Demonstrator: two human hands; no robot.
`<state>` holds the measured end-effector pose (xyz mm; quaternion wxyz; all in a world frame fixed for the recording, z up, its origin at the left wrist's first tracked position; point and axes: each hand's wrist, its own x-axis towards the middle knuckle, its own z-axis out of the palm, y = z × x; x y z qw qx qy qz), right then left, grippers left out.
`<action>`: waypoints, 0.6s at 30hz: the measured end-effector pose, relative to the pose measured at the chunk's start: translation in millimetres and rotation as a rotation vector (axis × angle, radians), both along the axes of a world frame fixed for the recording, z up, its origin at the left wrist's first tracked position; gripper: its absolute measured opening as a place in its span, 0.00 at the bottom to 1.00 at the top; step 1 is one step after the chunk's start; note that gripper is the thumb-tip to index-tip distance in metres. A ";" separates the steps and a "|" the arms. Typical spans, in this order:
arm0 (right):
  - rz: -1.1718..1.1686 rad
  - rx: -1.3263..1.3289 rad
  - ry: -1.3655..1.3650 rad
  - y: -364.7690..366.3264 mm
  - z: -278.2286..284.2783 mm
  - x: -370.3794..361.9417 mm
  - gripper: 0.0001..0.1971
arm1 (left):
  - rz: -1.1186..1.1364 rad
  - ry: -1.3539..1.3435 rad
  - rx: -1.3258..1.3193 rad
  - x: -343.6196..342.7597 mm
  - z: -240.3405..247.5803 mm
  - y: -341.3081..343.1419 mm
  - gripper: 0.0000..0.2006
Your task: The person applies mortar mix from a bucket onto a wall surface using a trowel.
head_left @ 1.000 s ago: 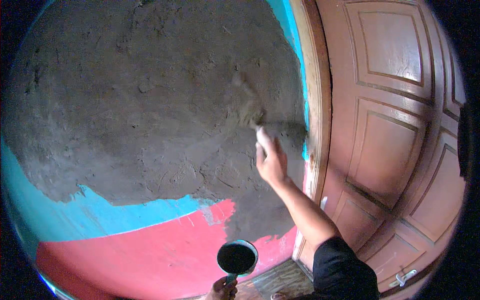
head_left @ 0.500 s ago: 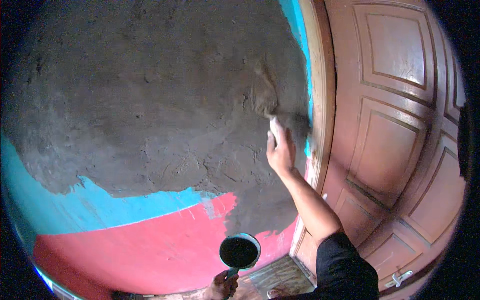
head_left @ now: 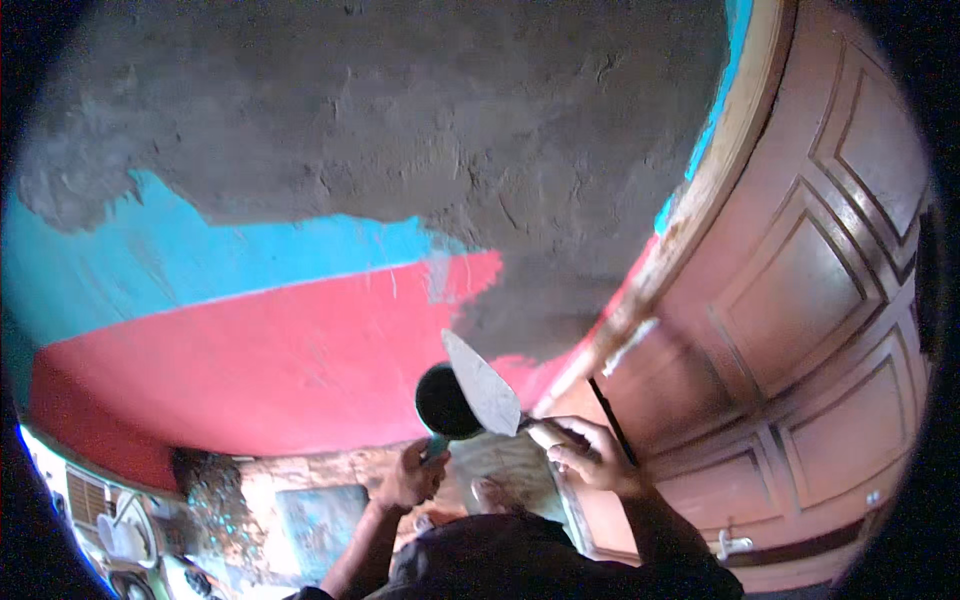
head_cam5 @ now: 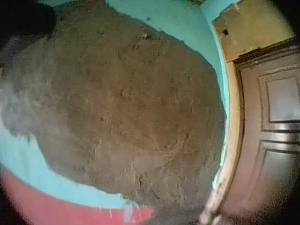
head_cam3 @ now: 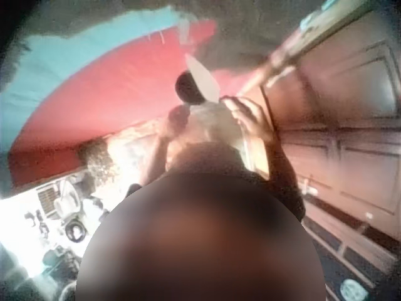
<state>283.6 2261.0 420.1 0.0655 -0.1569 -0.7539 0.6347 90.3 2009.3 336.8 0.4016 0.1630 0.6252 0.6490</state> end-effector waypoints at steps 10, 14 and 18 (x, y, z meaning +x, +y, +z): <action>-0.196 0.175 -0.140 -68.5 -70.1 50.7 0.22 | -0.290 0.071 -0.088 6.7 0.7 -2.5 0.10; -0.286 0.061 -0.526 -91.4 -52.5 65.1 0.22 | -0.326 0.454 0.121 8.6 -37.7 -9.7 0.13; -0.424 -0.076 -0.606 -114.4 -35.8 91.8 0.21 | -0.320 -0.029 -0.086 -3.7 -43.3 -11.3 0.08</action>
